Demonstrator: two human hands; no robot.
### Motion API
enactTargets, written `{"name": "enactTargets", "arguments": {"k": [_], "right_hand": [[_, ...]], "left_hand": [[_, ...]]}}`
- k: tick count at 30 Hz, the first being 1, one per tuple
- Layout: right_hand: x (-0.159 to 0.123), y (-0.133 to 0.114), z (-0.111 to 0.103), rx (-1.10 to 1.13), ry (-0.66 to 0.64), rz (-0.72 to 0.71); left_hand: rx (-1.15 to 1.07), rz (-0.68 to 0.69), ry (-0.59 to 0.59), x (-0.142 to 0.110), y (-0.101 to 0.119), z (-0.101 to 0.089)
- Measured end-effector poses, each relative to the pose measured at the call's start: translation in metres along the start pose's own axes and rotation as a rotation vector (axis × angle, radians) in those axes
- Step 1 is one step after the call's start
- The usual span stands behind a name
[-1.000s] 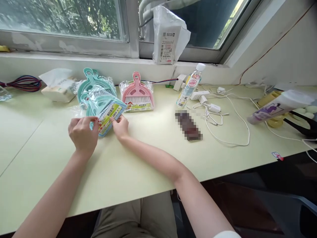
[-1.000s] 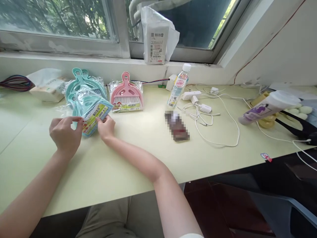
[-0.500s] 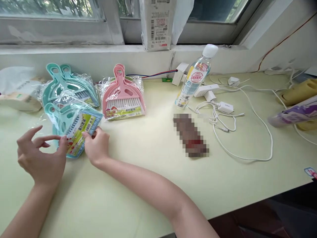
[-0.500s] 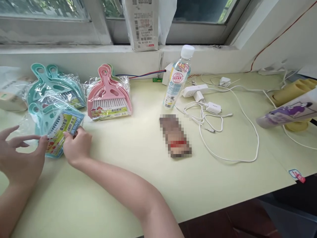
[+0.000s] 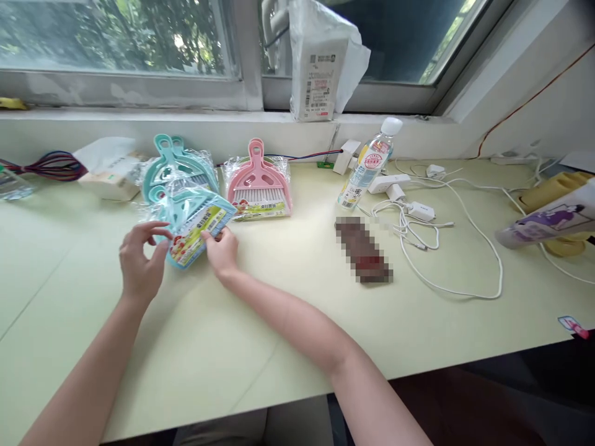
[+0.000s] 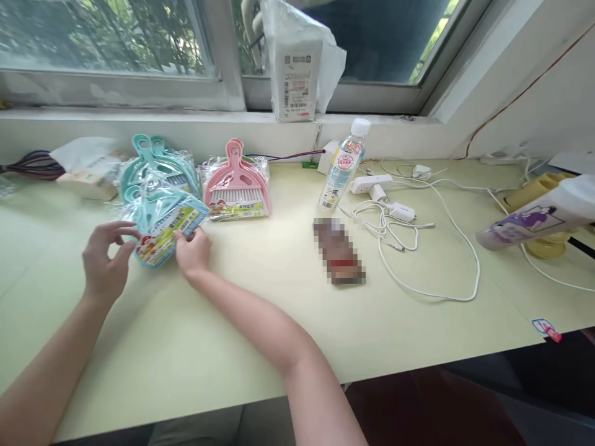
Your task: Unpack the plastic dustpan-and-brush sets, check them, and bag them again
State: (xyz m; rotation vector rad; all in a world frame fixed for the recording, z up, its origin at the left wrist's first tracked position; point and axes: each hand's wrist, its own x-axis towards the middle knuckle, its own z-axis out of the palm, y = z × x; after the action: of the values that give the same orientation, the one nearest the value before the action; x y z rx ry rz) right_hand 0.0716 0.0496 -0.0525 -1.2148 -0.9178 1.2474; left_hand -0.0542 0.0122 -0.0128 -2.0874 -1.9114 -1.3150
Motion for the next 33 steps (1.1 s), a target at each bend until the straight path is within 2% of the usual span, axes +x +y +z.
{"name": "enactTargets", "arguments": {"k": [3, 7, 12, 18, 24, 28, 33], "right_hand": [[0.001, 0.005, -0.004, -0.01, 0.017, -0.023], [-0.002, 0.008, -0.014, -0.015, 0.059, -0.067], [-0.018, 0.005, -0.032, 0.045, 0.074, -0.093], [-0.042, 0.004, -0.053, 0.159, 0.094, -0.084], [-0.046, 0.002, -0.058, 0.166, 0.067, -0.113], [-0.046, -0.001, -0.055, 0.172, 0.024, -0.101], [-0.047, -0.001, -0.051, 0.122, -0.085, -0.117]], "left_hand": [[-0.102, 0.101, -0.042, 0.002, 0.002, -0.008], [-0.19, 0.126, -0.186, 0.0, 0.007, -0.015], [-0.062, 0.317, -0.202, -0.005, 0.011, -0.014], [0.157, 0.367, -0.235, -0.021, 0.028, -0.002], [0.344, 0.484, -0.255, -0.037, 0.046, 0.006], [0.373, 0.493, -0.252, -0.036, 0.049, 0.003], [0.264, 0.387, -0.263, -0.035, 0.049, 0.004]]}}
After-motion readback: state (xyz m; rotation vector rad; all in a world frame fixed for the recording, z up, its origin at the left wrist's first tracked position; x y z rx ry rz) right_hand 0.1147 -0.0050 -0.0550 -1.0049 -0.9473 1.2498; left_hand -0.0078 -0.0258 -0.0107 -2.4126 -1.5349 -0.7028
